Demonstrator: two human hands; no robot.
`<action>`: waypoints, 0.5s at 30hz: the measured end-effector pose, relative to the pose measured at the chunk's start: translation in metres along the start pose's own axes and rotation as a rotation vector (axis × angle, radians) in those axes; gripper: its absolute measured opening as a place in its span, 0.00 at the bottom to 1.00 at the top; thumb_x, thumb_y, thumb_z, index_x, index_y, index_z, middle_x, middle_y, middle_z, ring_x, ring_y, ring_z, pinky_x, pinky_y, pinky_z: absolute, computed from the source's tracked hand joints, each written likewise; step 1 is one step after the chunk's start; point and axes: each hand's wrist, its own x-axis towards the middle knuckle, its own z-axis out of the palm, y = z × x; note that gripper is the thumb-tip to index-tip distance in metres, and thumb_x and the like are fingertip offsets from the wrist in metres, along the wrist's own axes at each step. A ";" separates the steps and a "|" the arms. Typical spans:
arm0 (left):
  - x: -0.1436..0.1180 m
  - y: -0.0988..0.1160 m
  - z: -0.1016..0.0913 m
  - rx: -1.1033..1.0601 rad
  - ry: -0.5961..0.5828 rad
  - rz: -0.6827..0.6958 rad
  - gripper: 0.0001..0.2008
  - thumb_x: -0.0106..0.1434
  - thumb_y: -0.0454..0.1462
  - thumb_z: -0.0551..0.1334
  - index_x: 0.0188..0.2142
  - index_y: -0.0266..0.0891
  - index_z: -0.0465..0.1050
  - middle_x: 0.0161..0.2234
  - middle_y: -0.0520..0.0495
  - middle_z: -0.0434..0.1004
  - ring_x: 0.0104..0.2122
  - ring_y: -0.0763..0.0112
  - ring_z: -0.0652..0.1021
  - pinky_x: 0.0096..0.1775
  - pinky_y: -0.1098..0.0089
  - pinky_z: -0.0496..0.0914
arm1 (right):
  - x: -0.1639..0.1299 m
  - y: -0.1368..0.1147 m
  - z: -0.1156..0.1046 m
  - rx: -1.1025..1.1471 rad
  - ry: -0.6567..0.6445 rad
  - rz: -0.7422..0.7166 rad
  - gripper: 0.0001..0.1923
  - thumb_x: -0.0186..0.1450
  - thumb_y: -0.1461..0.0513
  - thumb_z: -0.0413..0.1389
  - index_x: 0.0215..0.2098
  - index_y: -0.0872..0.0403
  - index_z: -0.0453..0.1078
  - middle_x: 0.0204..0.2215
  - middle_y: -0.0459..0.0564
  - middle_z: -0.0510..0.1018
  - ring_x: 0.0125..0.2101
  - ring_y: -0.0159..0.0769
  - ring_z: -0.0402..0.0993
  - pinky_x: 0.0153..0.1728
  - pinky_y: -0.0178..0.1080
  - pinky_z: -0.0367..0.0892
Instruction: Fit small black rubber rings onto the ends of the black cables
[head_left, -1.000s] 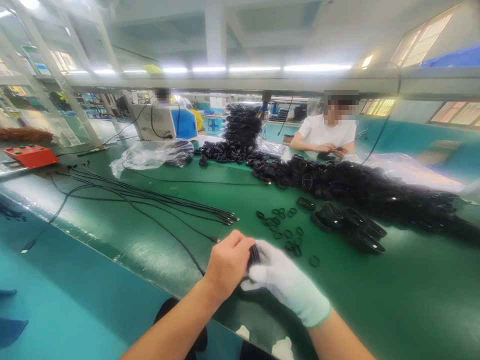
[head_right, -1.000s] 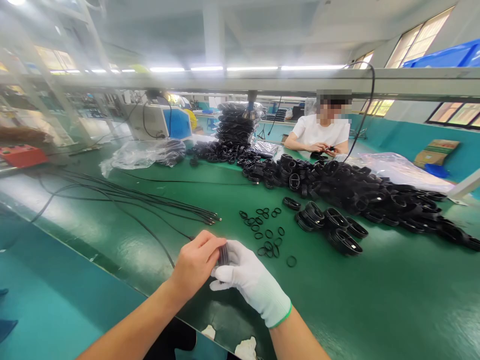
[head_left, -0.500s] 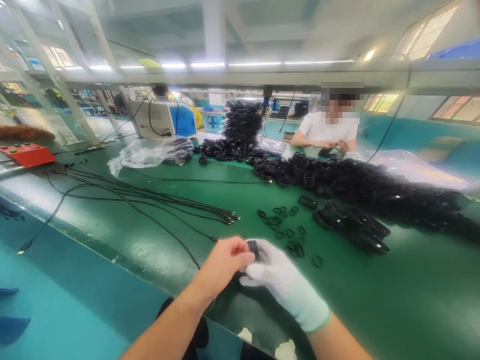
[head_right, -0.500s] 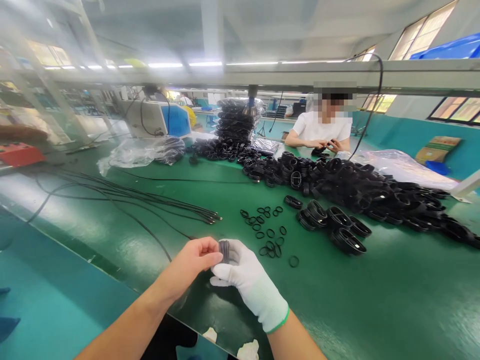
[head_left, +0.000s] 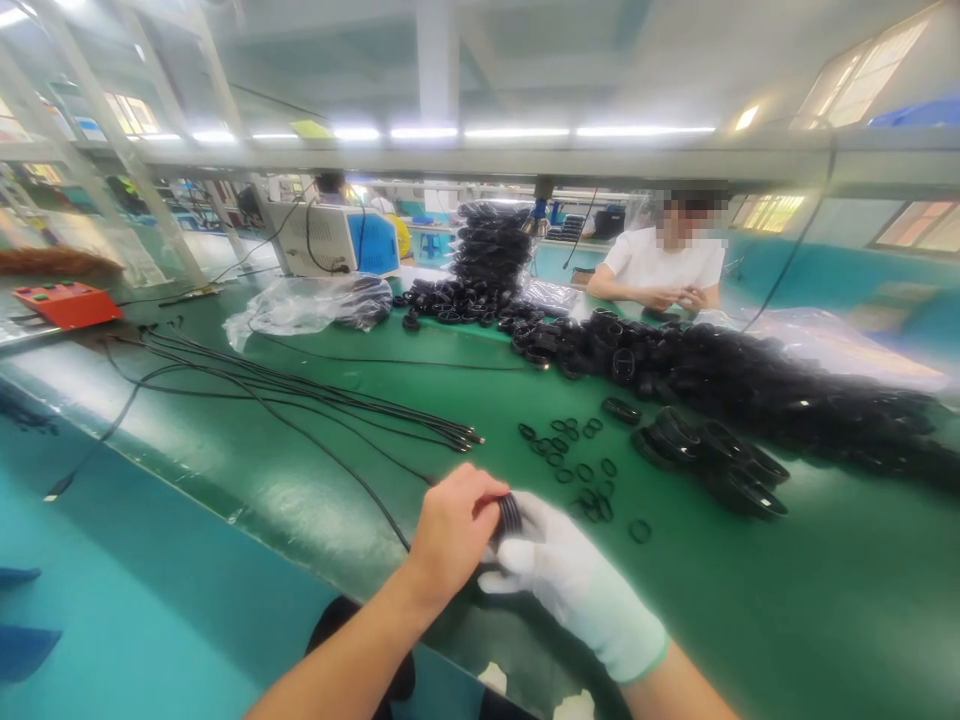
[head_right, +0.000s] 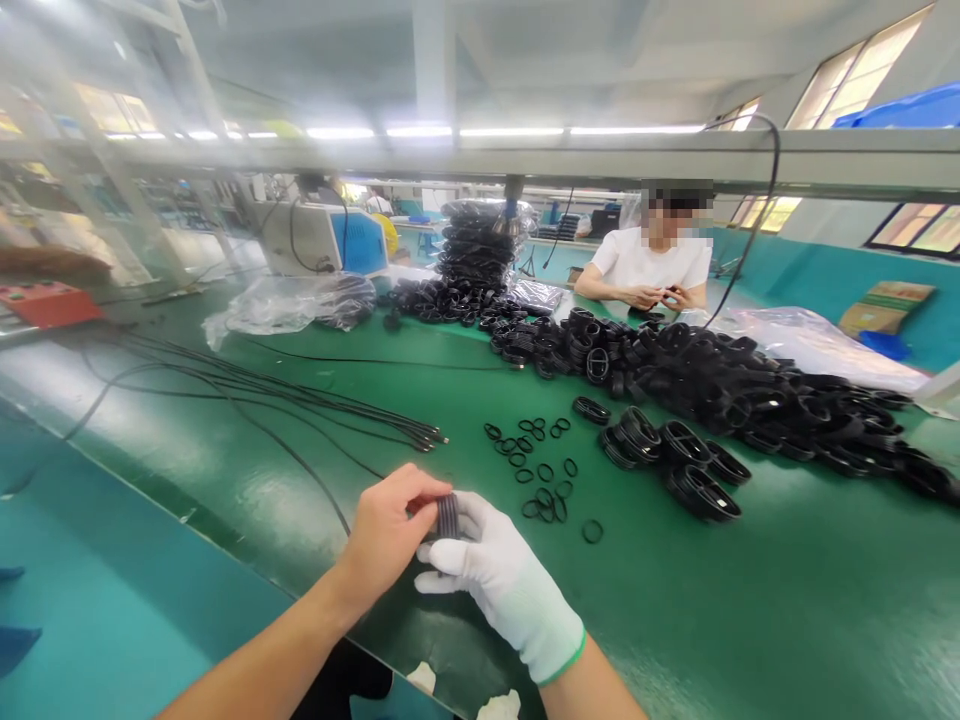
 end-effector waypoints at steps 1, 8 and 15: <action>0.000 -0.001 0.004 -0.017 0.032 -0.018 0.14 0.55 0.26 0.54 0.33 0.41 0.75 0.29 0.52 0.72 0.30 0.73 0.73 0.35 0.73 0.67 | 0.001 0.001 -0.001 0.014 -0.005 -0.008 0.26 0.56 0.63 0.62 0.52 0.54 0.62 0.49 0.55 0.68 0.43 0.42 0.71 0.40 0.45 0.72; 0.025 -0.004 -0.014 -0.128 -0.220 -0.092 0.11 0.55 0.31 0.58 0.36 0.40 0.76 0.34 0.49 0.76 0.35 0.68 0.75 0.41 0.67 0.69 | 0.001 -0.004 -0.007 0.213 -0.064 0.039 0.17 0.61 0.59 0.58 0.46 0.57 0.67 0.39 0.53 0.71 0.35 0.33 0.71 0.33 0.36 0.69; 0.038 -0.021 -0.043 -0.691 -0.671 -0.111 0.21 0.53 0.34 0.63 0.49 0.37 0.71 0.48 0.43 0.74 0.47 0.62 0.74 0.50 0.62 0.66 | 0.001 -0.010 -0.002 0.390 -0.261 0.261 0.28 0.63 0.49 0.48 0.47 0.65 0.67 0.46 0.62 0.71 0.32 0.33 0.72 0.31 0.36 0.69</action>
